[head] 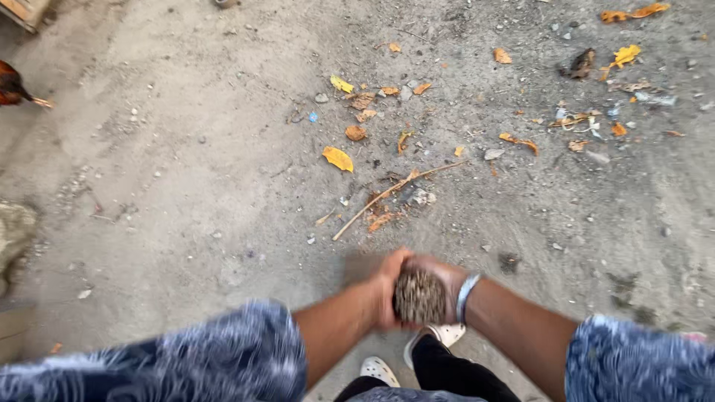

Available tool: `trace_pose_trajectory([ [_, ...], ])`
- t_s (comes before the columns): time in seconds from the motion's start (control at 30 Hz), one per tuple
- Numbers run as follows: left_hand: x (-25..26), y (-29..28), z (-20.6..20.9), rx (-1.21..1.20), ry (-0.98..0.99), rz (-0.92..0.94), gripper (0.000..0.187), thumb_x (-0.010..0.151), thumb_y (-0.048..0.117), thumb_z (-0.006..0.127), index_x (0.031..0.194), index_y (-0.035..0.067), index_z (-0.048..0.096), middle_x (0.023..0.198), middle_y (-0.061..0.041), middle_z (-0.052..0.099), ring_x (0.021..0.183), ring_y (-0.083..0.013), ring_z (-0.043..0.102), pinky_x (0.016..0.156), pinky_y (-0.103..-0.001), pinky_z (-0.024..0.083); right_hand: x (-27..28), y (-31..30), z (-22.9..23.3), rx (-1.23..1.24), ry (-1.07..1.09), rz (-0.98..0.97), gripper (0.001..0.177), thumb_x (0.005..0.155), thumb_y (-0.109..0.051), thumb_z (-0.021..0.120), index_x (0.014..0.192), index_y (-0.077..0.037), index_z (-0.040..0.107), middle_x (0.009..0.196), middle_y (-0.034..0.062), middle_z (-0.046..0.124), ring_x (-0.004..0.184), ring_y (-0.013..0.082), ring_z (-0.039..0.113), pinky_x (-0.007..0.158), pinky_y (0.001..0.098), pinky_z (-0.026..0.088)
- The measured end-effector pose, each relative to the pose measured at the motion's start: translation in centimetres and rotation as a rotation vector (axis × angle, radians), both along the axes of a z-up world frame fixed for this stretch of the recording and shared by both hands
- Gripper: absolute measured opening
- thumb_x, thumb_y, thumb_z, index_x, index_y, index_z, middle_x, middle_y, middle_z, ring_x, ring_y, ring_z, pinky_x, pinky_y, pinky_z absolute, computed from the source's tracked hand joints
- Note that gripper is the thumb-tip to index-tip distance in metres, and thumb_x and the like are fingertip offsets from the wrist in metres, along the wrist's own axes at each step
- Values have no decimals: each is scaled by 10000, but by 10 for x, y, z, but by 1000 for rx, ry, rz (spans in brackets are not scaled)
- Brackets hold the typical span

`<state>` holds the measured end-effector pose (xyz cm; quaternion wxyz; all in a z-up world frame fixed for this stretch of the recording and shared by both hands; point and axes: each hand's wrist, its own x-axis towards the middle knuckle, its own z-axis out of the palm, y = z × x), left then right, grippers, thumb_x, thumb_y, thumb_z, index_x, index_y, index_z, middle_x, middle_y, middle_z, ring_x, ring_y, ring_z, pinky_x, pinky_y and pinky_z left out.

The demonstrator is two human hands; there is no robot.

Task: The person sweeps an outdoor dirt area using a bundle of sticks as a broom, gathering leaves and debris into piles.

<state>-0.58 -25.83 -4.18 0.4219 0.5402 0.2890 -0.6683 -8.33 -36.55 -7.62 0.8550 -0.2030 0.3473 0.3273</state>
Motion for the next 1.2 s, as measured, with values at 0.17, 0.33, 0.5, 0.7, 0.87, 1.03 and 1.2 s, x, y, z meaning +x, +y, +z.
trace_pose_trajectory([
  [0.17, 34, -66, 7, -283, -144, -17, 535, 867, 597, 629, 1083, 119, 729, 971, -121, 775, 768, -271, 756, 725, -461, 641, 31, -52, 36, -280, -51, -175, 313, 974, -371, 544, 985, -83, 664, 816, 102, 760, 639, 259, 740, 589, 435, 647],
  [0.33, 40, -7, 72, -443, -270, 95, 425, 827, 497, 670, 1073, 155, 724, 957, -112, 768, 764, -251, 749, 721, -438, 628, 48, 10, 101, -592, -47, -391, 114, 979, -232, 534, 1084, -268, 558, 883, 62, 733, 720, 266, 764, 612, 506, 631],
  [0.5, 38, 83, 94, -274, -478, 261, 402, 820, 468, 706, 1048, 137, 721, 929, -113, 755, 757, -234, 751, 671, -433, 620, 58, 83, 95, -110, -13, 49, 416, 951, -423, 492, 991, -64, 698, 802, 115, 763, 636, 266, 742, 615, 431, 653],
  [0.7, 107, 148, 14, -27, -103, 2, 551, 841, 706, 510, 944, 207, 719, 797, -42, 718, 646, -236, 673, 582, -509, 537, 119, 140, 14, -13, -5, 72, 342, 948, -408, 572, 974, -90, 694, 815, 116, 767, 636, 255, 740, 607, 427, 641],
  [0.87, 152, 87, -11, -286, -99, -160, 528, 856, 650, 587, 1013, 166, 727, 873, -73, 761, 710, -260, 723, 634, -472, 601, 138, 105, 33, -329, 57, -234, 250, 952, -353, 582, 944, -114, 654, 780, 81, 730, 621, 261, 721, 603, 459, 637],
  [1.03, 167, 118, 56, -403, -226, -40, 397, 818, 523, 647, 1079, 231, 714, 904, -72, 755, 737, -240, 716, 656, -433, 608, 166, 140, 91, -615, 57, -300, 114, 987, -291, 557, 1099, -310, 563, 884, 75, 740, 720, 307, 732, 621, 557, 603],
  [1.2, 170, 177, 82, -207, -469, 167, 455, 838, 458, 711, 1107, 90, 714, 980, -127, 767, 771, -242, 762, 668, -430, 639, 179, 180, 91, -73, 38, -65, 370, 898, -418, 560, 988, -96, 717, 808, 119, 768, 645, 292, 728, 633, 457, 630],
])
